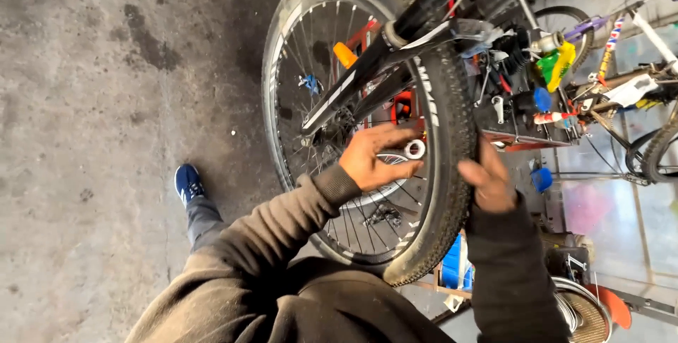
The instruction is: Repairing or adjusting the valve area on a bicycle tire.
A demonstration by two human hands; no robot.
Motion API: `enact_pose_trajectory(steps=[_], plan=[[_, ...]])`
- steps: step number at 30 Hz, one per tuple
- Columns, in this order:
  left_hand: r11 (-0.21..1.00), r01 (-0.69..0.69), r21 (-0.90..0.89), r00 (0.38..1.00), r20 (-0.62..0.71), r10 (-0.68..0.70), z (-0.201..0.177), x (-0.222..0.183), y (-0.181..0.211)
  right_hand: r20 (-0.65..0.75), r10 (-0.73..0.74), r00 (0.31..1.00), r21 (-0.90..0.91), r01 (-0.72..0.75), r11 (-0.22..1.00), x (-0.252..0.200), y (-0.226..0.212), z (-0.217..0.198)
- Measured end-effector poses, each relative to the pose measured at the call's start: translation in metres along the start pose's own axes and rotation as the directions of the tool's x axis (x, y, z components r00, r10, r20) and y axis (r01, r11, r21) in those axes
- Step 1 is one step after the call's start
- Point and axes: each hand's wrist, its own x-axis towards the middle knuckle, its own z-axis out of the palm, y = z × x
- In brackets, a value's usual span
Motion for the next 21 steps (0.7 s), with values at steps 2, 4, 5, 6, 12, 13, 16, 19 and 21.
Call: enact_pose_trajectory(steps=[2, 4, 5, 6, 12, 13, 16, 19, 21], plan=[[0.996, -0.034, 0.082, 0.998, -0.042, 0.038, -0.007, 0.007, 0.020, -0.064, 0.062, 0.996, -0.060, -0.066, 0.996, -0.001, 0.011, -0.005], [0.984, -0.063, 0.164, 0.993, -0.087, 0.078, -0.014, 0.015, 0.027, -0.129, 0.124, 0.984, -0.116, -0.139, 0.983, 0.001, 0.019, -0.011], [0.964, -0.073, 0.258, 0.992, -0.084, 0.097, -0.015, 0.019, 0.023, -0.121, 0.129, 0.984, -0.154, -0.147, 0.977, 0.001, 0.021, -0.016], [0.934, -0.080, 0.348, 0.991, -0.077, 0.113, -0.016, 0.021, 0.020, -0.118, 0.136, 0.984, -0.189, -0.156, 0.969, -0.001, 0.024, -0.020], [0.892, -0.128, 0.434, 0.992, 0.055, 0.115, -0.020, 0.036, 0.029, -0.109, 0.174, 0.979, -0.024, -0.178, 0.984, -0.013, 0.059, -0.044], [0.901, -0.163, 0.402, 0.986, 0.110, 0.129, -0.023, 0.037, 0.033, -0.166, 0.146, 0.975, -0.021, -0.151, 0.988, -0.011, 0.055, -0.034], [0.824, -0.263, 0.501, 0.956, 0.248, 0.155, -0.022, 0.045, 0.031, -0.129, 0.168, 0.977, 0.120, -0.153, 0.981, -0.009, 0.040, -0.014], [0.783, -0.308, 0.541, 0.947, 0.254, 0.197, -0.024, 0.043, 0.017, -0.106, 0.096, 0.990, 0.253, -0.066, 0.965, -0.005, 0.020, 0.007], [0.843, -0.233, 0.485, 0.963, 0.237, 0.130, -0.028, 0.040, 0.012, 0.115, 0.058, 0.992, 0.157, -0.076, 0.985, -0.001, -0.013, 0.020]])
